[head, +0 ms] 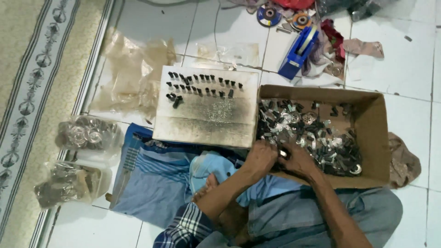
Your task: The person is picking up small metal components from a cardboard box and arranging them in neat rows on a white board.
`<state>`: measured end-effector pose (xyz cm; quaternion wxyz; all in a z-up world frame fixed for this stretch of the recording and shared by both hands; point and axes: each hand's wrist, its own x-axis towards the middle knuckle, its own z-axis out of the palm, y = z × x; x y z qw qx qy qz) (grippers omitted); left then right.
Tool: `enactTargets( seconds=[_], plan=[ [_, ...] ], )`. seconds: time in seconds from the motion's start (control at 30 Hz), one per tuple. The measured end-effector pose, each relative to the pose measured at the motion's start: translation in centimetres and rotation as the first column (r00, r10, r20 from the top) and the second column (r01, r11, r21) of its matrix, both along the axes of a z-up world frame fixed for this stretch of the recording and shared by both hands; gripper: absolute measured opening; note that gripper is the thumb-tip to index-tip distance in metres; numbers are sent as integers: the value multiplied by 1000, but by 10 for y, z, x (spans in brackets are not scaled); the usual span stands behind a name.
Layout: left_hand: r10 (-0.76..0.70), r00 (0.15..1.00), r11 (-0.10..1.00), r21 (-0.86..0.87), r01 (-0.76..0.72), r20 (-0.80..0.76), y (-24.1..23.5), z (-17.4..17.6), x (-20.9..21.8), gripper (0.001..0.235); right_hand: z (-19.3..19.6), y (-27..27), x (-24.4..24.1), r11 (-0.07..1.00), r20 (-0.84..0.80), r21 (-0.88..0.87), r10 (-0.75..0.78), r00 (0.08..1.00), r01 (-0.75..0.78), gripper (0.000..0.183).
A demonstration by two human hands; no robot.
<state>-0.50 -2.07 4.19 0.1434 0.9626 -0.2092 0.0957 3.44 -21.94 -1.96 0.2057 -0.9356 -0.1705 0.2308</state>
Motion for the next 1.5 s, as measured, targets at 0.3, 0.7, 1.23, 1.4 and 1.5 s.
enactTargets(
  seconds=[0.3,0.7,1.23,1.4,1.5],
  plan=[
    [-77,997,993,93,78,-20,-21,-76,21,19,6,2,7,996,-156,-22,-90,984,88,48],
    [-60,996,990,-122,68,62,-7,-44,9,33,12,-6,-1,973,-321,177,-85,943,148,15],
    [-8,985,1000,18,12,-171,11,7,6,24,78,30,-1,814,-144,452,-336,931,364,24],
    [36,990,998,63,-28,-135,9,3,1,16,59,14,2,786,-124,510,-334,934,349,20],
    [39,987,997,72,-28,-154,13,15,-1,15,65,22,-2,774,-168,516,-329,929,367,19]
  ],
)
